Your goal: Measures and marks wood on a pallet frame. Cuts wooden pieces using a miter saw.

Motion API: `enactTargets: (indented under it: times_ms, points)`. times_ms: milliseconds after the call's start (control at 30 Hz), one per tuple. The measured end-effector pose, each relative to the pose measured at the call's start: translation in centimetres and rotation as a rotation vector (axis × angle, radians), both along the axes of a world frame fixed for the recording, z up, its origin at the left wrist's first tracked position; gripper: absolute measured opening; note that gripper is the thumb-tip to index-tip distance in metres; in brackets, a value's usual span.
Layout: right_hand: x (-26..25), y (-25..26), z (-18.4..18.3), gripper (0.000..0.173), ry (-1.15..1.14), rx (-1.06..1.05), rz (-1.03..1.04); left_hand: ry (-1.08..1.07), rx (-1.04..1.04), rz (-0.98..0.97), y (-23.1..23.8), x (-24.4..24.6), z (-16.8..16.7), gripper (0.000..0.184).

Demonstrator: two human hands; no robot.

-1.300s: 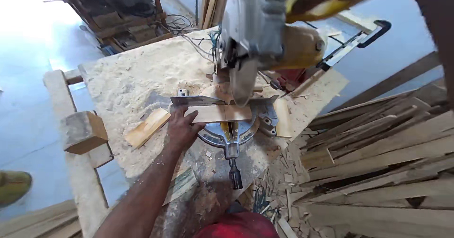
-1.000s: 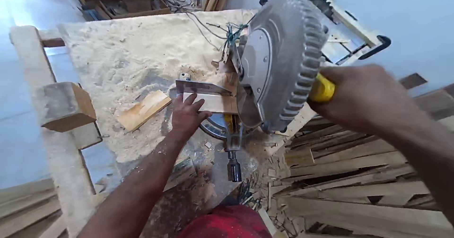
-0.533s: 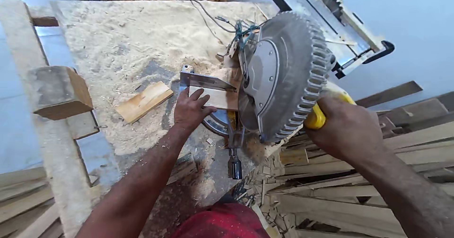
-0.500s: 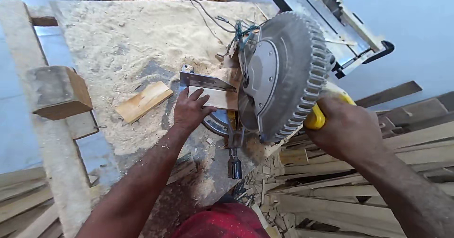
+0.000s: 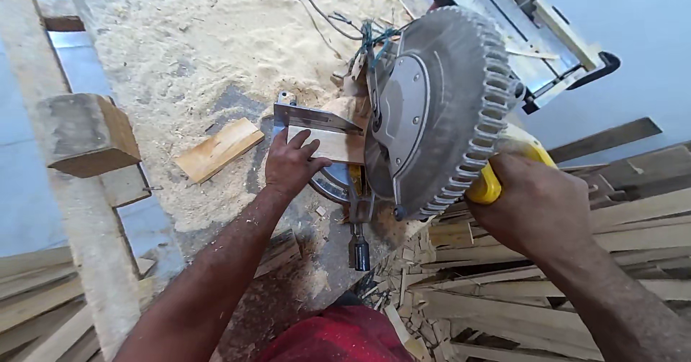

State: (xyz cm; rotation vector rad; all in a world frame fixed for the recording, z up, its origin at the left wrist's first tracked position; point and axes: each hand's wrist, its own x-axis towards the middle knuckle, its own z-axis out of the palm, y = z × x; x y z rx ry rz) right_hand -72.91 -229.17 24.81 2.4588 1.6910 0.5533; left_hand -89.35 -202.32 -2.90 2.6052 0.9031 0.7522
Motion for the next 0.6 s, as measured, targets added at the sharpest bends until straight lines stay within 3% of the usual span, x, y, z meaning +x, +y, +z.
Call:
enactTargets:
  times_ms: [200,400,433,533,600]
  points:
    - [-0.3,-0.4,-1.5,0.032,-0.028,0.084,0.004,-0.013,-0.004,-0.004,0.1,-0.1,0.1,0.061]
    - [-0.9,-1.7,-7.5,0.03,-0.047,0.204,0.05,0.006,-0.029,-0.023,0.6,-0.4,0.6,0.061]
    - [-0.5,-1.9,-7.2,0.028,-0.025,0.168,0.069,0.013,-0.052,-0.054,0.7,-0.5,0.9,0.059]
    - [1.1,-0.9,-1.7,0.023,0.118,-0.038,0.065,0.123,-0.113,-0.181,2.0,-1.5,2.2,0.05]
    - [2.0,0.4,2.2,0.028,0.164,0.024,0.046,0.231,-0.096,-0.239,3.3,-2.2,2.6,0.045]
